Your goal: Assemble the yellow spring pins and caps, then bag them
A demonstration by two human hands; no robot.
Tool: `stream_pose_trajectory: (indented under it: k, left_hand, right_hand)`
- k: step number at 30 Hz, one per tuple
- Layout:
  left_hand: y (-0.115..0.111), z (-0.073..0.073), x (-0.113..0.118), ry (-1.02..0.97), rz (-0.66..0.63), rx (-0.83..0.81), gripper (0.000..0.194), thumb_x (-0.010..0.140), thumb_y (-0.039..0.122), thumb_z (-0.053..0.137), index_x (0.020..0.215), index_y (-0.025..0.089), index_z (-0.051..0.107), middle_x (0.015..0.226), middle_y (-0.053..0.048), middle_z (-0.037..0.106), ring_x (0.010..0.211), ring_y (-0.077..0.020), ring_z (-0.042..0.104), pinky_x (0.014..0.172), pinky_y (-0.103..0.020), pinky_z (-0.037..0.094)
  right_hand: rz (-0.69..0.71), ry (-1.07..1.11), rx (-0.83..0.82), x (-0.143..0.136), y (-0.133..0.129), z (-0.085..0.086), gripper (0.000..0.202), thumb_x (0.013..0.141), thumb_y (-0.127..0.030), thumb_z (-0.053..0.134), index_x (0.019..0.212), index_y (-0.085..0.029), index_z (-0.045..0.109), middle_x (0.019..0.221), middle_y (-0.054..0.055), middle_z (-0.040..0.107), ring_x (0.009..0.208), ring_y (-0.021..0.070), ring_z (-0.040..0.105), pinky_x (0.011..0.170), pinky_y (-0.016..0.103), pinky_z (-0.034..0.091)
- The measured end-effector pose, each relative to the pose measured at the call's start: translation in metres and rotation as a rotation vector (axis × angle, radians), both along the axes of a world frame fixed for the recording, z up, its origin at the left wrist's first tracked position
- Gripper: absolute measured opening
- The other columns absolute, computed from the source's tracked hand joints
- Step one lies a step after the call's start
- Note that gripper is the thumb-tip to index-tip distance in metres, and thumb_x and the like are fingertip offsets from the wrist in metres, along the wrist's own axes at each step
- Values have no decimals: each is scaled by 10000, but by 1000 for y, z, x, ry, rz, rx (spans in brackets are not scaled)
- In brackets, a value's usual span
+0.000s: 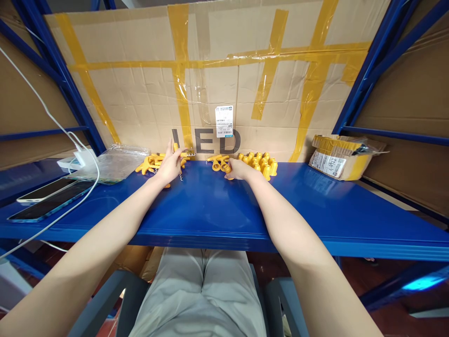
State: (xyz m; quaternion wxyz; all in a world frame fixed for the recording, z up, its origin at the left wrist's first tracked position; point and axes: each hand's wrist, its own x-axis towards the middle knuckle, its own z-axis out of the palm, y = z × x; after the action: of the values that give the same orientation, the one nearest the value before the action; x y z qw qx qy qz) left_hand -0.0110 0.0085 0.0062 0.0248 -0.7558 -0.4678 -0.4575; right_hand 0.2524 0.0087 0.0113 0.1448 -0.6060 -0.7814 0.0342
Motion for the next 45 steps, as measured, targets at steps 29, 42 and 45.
stream_pose_trajectory:
  k: [29,42,45]
  left_hand:
    - [-1,-5,-1,405,14,-347,310,658,260,619,953,219,705,843,-18,696,781,-210,642,723,-279,489]
    - [0,-6,0,386,4,-356,290,646,275,609,914,213,700,768,-8,691,712,-196,637,653,-267,480]
    - [-1,-6,0,366,-29,-353,293,645,285,602,914,213,693,717,3,688,686,-189,636,636,-260,479]
  right_hand:
    - [60,-70,-136,-4,-21,17,310,720,-201,690,1028,-207,658,984,29,691,872,193,642,767,254,468]
    - [164,-14,-122,-2,-5,7,267,701,-233,701,964,-201,675,974,21,697,906,211,636,790,262,463]
    - [191,15,-106,-4,-1,3,279,711,-275,701,982,-210,676,986,18,695,897,209,636,785,264,460]
